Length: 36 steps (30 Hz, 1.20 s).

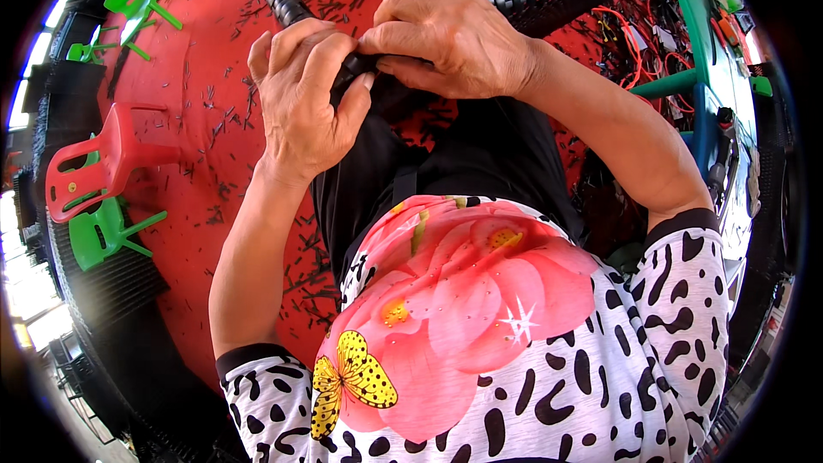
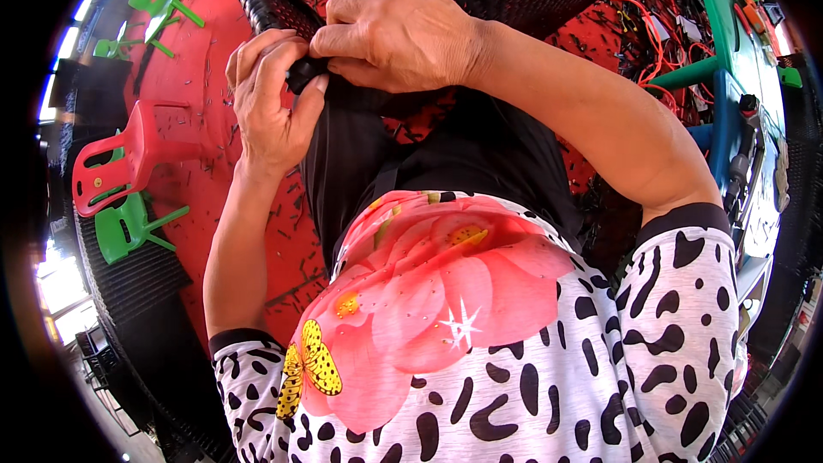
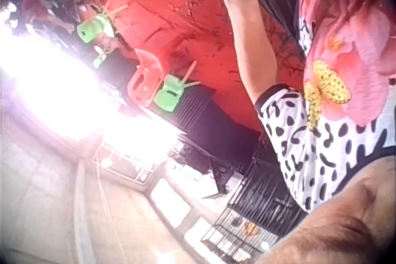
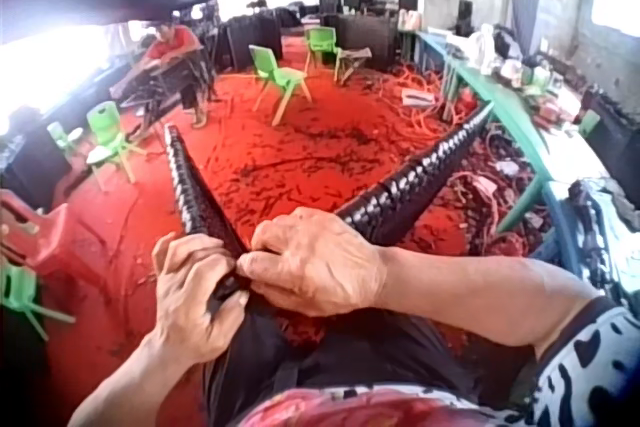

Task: The person wraps a black plastic strip around the legs of a black wicker chair frame. They manually coil the strip tightly along the leg and use a pneumatic nail gun to secure the strip at intervals. The person works on multiple legs of the chair frame, adjusting the strip and fastening it with the tool.

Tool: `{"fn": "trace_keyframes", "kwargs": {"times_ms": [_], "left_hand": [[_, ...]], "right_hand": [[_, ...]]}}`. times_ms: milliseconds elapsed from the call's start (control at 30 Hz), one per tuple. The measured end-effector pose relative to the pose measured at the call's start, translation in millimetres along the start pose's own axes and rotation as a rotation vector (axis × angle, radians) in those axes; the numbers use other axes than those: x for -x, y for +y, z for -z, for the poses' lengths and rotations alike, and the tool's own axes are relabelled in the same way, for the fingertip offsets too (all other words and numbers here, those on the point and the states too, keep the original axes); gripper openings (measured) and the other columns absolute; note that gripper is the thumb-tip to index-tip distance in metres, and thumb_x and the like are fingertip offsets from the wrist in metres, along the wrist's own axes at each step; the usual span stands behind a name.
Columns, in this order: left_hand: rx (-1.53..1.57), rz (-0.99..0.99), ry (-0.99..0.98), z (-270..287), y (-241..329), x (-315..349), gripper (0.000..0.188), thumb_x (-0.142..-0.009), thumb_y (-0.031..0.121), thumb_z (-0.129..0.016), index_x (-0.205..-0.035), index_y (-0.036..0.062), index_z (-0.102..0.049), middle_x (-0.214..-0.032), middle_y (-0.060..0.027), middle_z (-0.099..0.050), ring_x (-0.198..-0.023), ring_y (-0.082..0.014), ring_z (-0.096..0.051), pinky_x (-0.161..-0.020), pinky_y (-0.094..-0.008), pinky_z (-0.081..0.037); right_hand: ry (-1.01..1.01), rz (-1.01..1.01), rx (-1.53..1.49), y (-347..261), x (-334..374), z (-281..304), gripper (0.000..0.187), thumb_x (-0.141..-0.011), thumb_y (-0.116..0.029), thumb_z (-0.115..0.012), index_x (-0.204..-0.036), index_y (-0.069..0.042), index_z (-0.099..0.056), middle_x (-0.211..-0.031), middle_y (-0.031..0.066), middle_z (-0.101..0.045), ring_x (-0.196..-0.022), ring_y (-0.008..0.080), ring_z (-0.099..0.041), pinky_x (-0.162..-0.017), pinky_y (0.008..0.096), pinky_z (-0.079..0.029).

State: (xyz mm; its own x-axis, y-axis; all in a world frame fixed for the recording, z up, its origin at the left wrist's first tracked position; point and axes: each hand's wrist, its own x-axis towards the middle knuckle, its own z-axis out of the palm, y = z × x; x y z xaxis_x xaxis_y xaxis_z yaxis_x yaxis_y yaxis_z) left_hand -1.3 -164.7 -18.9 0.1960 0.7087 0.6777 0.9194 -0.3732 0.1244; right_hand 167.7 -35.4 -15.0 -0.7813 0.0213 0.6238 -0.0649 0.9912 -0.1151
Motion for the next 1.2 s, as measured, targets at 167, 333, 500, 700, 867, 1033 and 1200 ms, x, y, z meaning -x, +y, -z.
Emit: {"fn": "trace_keyframes", "kwargs": {"times_ms": [167,333,500,700,867,1033,1200], "left_hand": [[0.014,0.027,0.018,2,5,1,0.032,-0.07,0.01,-0.07,-0.1,0.0031,-0.061,-0.102,-0.0105,-0.065,-0.103,-0.0277,-0.057,-0.094,-0.0389,-0.037],[0.146,0.047,0.095,-2,2,3,0.032,-0.065,0.005,-0.072,-0.095,0.0055,-0.062,-0.097,-0.0063,-0.064,-0.1,-0.025,-0.059,-0.091,-0.0377,-0.037],[0.184,-0.004,0.103,1,-1,3,0.03,-0.065,0.002,-0.072,-0.093,0.0076,-0.063,-0.095,-0.0053,-0.064,-0.098,-0.0242,-0.061,-0.091,-0.0374,-0.036],[0.162,-0.025,0.067,5,0,1,0.027,-0.067,0.003,-0.072,-0.092,0.0068,-0.063,-0.095,-0.0062,-0.065,-0.098,-0.025,-0.062,-0.091,-0.0375,-0.036],[0.176,0.073,0.086,4,6,-4,0.019,-0.07,0.003,-0.071,-0.087,0.0052,-0.062,-0.092,-0.0078,-0.066,-0.095,-0.025,-0.063,-0.09,-0.036,-0.038],[0.278,0.12,0.084,0,2,-6,0.012,-0.073,0.001,-0.067,-0.082,0.0048,-0.061,-0.086,-0.0073,-0.066,-0.092,-0.0259,-0.064,-0.085,-0.0359,-0.041],[0.197,0.056,-0.027,7,6,-11,0.015,-0.072,-0.003,-0.065,-0.083,0.0059,-0.061,-0.094,-0.007,-0.064,-0.096,-0.0253,-0.061,-0.087,-0.0376,-0.04]], "right_hand": [[-0.032,-0.091,-0.023,-9,-4,0,0.022,-0.077,-0.027,-0.07,-0.095,-0.015,-0.065,-0.082,0.0058,-0.06,-0.078,0.0273,-0.064,-0.069,0.04,-0.051],[-0.082,-0.149,-0.062,-10,-5,5,0.021,-0.079,-0.027,-0.069,-0.095,-0.015,-0.064,-0.085,0.006,-0.061,-0.079,0.0279,-0.064,-0.069,0.041,-0.051],[-0.115,-0.193,-0.117,-8,-6,6,0.021,-0.081,-0.028,-0.066,-0.096,-0.015,-0.064,-0.091,0.0058,-0.063,-0.082,0.0281,-0.064,-0.07,0.0408,-0.052],[-0.149,-0.221,-0.154,-7,-8,9,0.022,-0.081,-0.028,-0.066,-0.098,-0.014,-0.064,-0.094,0.0061,-0.064,-0.088,0.0284,-0.064,-0.073,0.0412,-0.052],[-0.158,-0.236,-0.174,-8,-9,9,0.023,-0.081,-0.028,-0.066,-0.099,-0.013,-0.064,-0.095,0.0064,-0.064,-0.089,0.0285,-0.064,-0.075,0.0417,-0.051],[-0.139,-0.213,-0.18,-4,-7,6,0.024,-0.081,-0.028,-0.066,-0.099,-0.013,-0.065,-0.095,0.0071,-0.064,-0.088,0.0289,-0.064,-0.074,0.042,-0.052],[-0.143,-0.216,-0.152,-3,-5,10,0.024,-0.08,-0.027,-0.066,-0.099,-0.013,-0.064,-0.095,0.0081,-0.064,-0.088,0.0297,-0.064,-0.073,0.0429,-0.052]]}}
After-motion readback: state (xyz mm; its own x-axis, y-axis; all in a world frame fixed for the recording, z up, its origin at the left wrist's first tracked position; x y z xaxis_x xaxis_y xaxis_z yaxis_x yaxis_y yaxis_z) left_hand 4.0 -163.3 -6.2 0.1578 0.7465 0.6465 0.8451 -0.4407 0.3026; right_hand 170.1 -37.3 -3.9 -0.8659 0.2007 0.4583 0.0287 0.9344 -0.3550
